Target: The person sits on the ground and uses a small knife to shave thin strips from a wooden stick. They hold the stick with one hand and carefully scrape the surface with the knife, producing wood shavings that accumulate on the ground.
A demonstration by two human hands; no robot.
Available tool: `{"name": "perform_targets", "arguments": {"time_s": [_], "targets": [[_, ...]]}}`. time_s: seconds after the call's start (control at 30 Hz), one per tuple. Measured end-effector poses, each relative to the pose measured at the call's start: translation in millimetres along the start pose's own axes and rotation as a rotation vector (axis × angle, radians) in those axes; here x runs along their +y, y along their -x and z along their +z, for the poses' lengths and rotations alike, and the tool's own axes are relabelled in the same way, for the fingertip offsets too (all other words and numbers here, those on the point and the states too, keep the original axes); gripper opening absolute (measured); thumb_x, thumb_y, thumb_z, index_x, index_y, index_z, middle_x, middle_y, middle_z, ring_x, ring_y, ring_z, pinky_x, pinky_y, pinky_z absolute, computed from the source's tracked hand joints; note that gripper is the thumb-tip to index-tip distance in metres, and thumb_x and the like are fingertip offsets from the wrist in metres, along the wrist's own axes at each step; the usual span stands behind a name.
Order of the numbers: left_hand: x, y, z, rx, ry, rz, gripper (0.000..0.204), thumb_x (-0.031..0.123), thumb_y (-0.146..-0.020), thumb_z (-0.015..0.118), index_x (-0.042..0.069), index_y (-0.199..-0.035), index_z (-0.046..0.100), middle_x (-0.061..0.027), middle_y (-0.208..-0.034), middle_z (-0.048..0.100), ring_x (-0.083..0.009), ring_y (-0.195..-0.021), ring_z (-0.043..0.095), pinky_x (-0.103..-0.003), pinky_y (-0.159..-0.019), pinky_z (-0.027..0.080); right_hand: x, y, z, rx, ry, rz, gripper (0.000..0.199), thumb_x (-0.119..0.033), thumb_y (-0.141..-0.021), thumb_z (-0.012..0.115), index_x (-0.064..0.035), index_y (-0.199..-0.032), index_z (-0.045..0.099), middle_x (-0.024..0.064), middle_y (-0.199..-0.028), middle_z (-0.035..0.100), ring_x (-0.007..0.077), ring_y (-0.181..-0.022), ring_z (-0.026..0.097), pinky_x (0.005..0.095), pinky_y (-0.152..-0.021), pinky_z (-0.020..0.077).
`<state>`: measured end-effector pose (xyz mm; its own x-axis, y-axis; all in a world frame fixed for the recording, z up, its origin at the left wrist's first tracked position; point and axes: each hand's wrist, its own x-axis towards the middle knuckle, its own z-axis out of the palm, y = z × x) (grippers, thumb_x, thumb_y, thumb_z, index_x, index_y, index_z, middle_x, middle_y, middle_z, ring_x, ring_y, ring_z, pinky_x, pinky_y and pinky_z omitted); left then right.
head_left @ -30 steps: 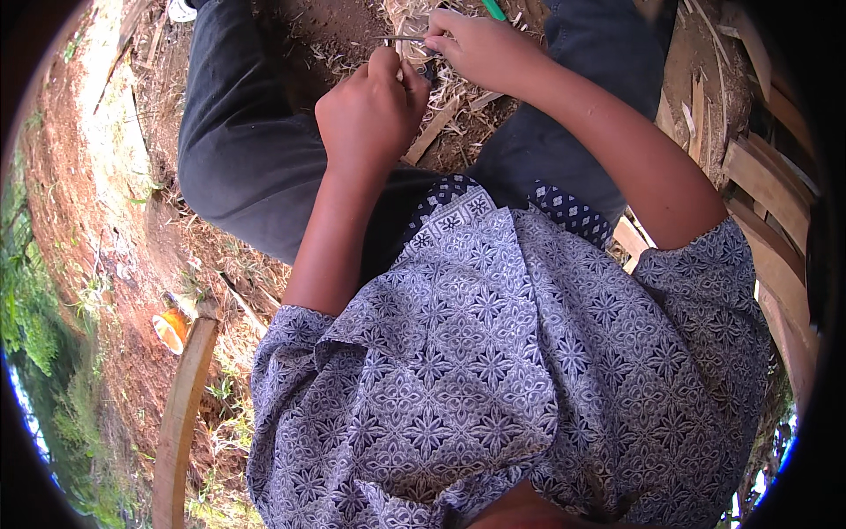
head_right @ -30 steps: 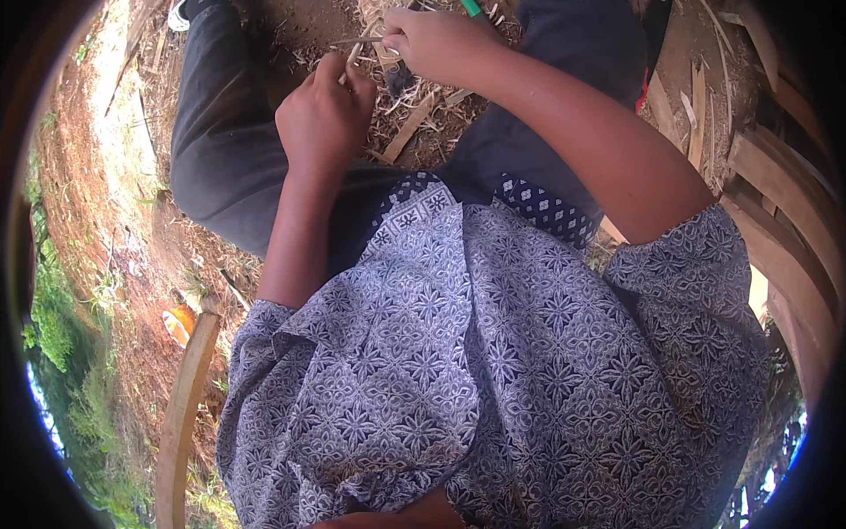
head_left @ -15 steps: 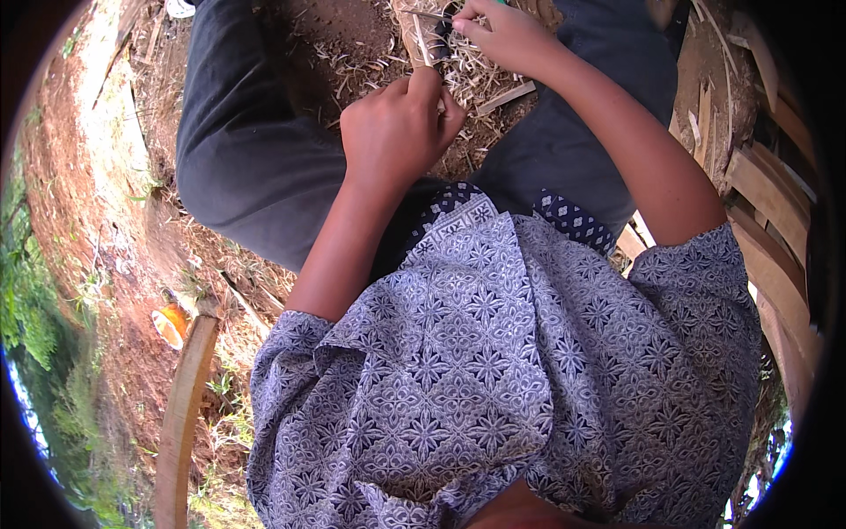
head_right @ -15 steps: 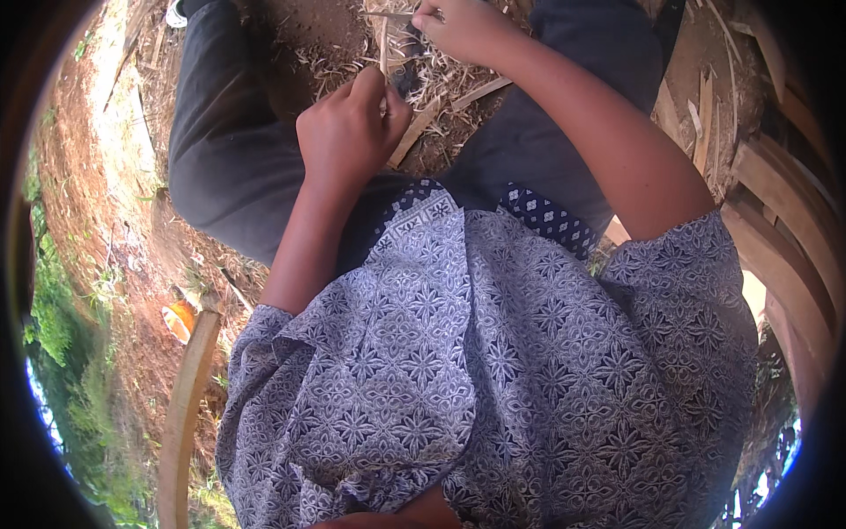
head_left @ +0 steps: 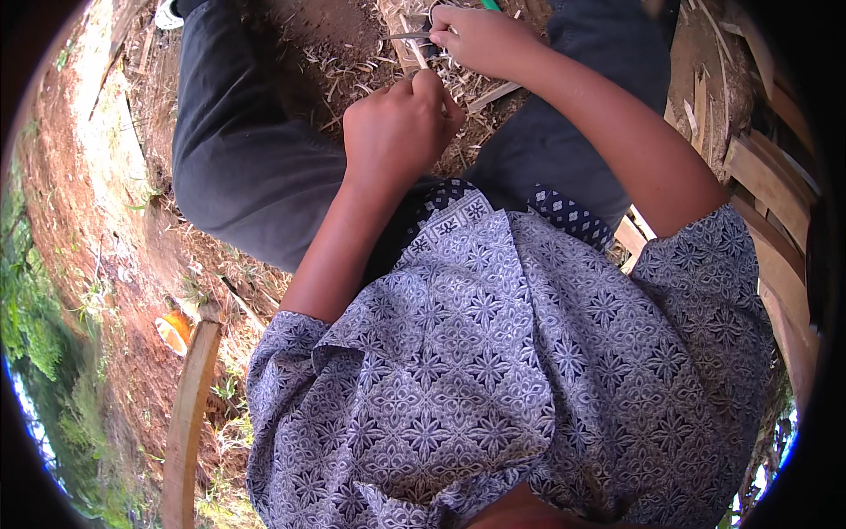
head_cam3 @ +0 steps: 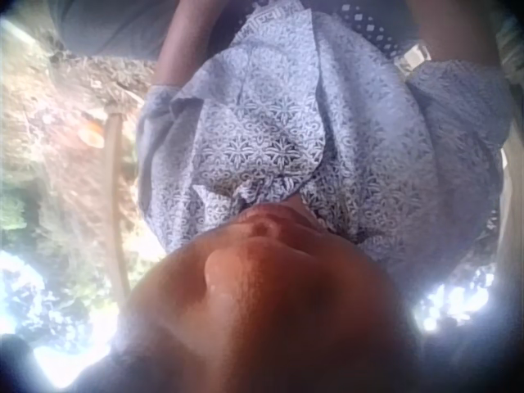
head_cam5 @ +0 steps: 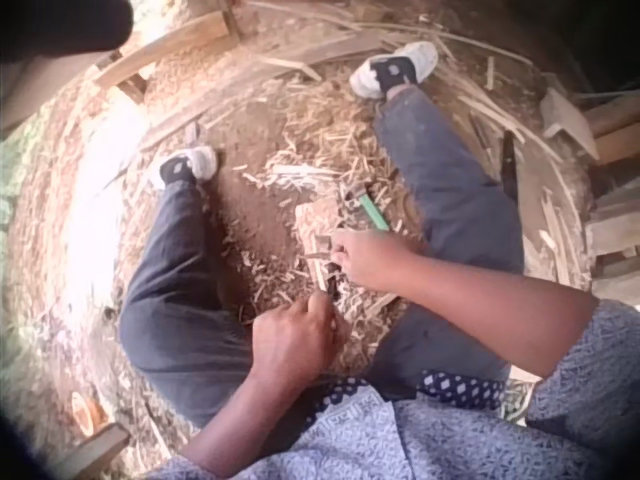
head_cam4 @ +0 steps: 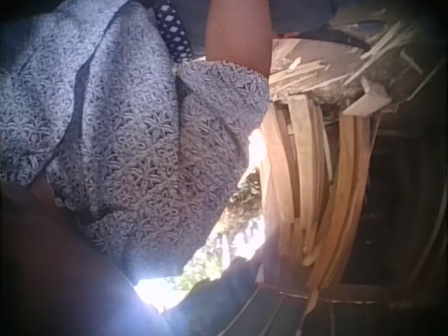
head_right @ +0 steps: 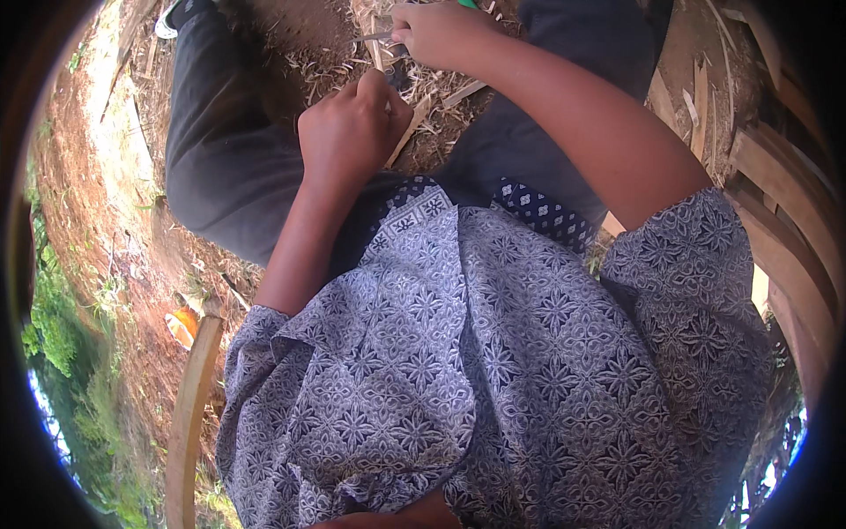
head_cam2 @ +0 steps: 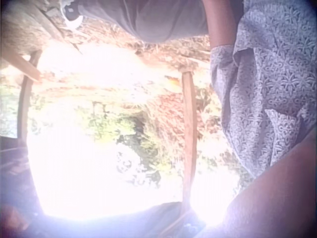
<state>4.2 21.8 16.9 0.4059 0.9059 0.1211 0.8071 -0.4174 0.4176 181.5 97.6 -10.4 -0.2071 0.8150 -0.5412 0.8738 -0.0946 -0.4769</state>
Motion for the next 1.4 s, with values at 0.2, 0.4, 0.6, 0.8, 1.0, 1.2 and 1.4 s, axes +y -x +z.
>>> {"name": "perform_targets", "arguments": {"time_s": [0.2,0.4,0.6,0.8,1.0,1.2,1.4], "targets": [[1,1,2,-0.034,0.021,0.014,0.023,0.021,-0.081,0.072,0.011,-0.072,0.054,-0.0057,-0.057,0.059,-0.0263,-0.052,0.065,-0.039,-0.046,0.05,11,-12,13,0.063,-0.053,-0.057,0.019,-0.025,-0.096,0.061,-0.0084,-0.102,0.068,0.0193,-0.099,0.073,0.039,-0.093,0.07,0.0493,-0.08,0.054],[-2,-7,3,0.077,-0.019,-0.042,0.032,0.031,-0.092,0.07,0.012,-0.074,0.053,-0.0057,-0.057,0.059,-0.0266,-0.051,0.064,-0.039,-0.045,0.047,26,-19,31,0.116,-0.152,-0.084,0.02,-0.025,-0.096,0.06,-0.0065,-0.102,0.067,0.0205,-0.096,0.073,0.0392,-0.093,0.07,0.0477,-0.08,0.0539],[-12,-8,10,0.077,-0.037,-0.104,0.032,0.03,-0.098,0.065,0.012,-0.075,0.051,-0.0073,-0.057,0.06,-0.0284,-0.049,0.063,-0.041,-0.044,0.047,-24,3,-9,-0.159,-0.444,0.394,0.023,-0.027,-0.098,0.06,-0.005,-0.104,0.067,0.0206,-0.094,0.072,0.0389,-0.091,0.07,0.0467,-0.081,0.0542],[-16,-5,8,0.022,-0.035,-0.104,0.029,0.026,-0.097,0.063,0.01,-0.075,0.052,-0.0088,-0.059,0.062,-0.0313,-0.05,0.064,-0.043,-0.045,0.048,8,-6,10,-0.167,-0.472,0.25,0.023,-0.027,-0.099,0.06,-0.005,-0.102,0.066,0.02,-0.091,0.072,0.0386,-0.089,0.071,0.0473,-0.08,0.054],[-14,-5,19,0.007,-0.016,-0.105,0.028,0.026,-0.097,0.063,0.011,-0.075,0.053,-0.0103,-0.061,0.064,-0.0314,-0.051,0.064,-0.044,-0.046,0.049,23,-7,37,0.176,-0.176,-0.032,0.019,-0.025,-0.098,0.06,-0.0061,-0.1,0.065,0.0222,-0.089,0.071,0.0408,-0.087,0.07,0.0491,-0.077,0.0528],[-8,-5,19,-0.022,-0.006,-0.085,0.028,0.026,-0.096,0.062,0.01,-0.075,0.054,-0.011,-0.058,0.063,-0.0328,-0.051,0.065,-0.045,-0.048,0.05,28,-21,40,0.223,-0.064,0.114,0.016,-0.022,-0.096,0.059,-0.0081,-0.098,0.066,0.0204,-0.088,0.071,0.0425,-0.085,0.069,0.0522,-0.074,0.0523],[-6,-4,7,-0.015,0.046,-0.137,0.026,0.025,-0.096,0.063,0.01,-0.075,0.056,-0.0117,-0.06,0.063,-0.035,-0.052,0.064,-0.045,-0.049,0.05,74,-46,65,0.35,-0.175,0.118,0.016,-0.023,-0.095,0.061,-0.0081,-0.097,0.068,0.0215,-0.085,0.07,0.0394,-0.08,0.069,0.0491,-0.073,0.0534]]}}
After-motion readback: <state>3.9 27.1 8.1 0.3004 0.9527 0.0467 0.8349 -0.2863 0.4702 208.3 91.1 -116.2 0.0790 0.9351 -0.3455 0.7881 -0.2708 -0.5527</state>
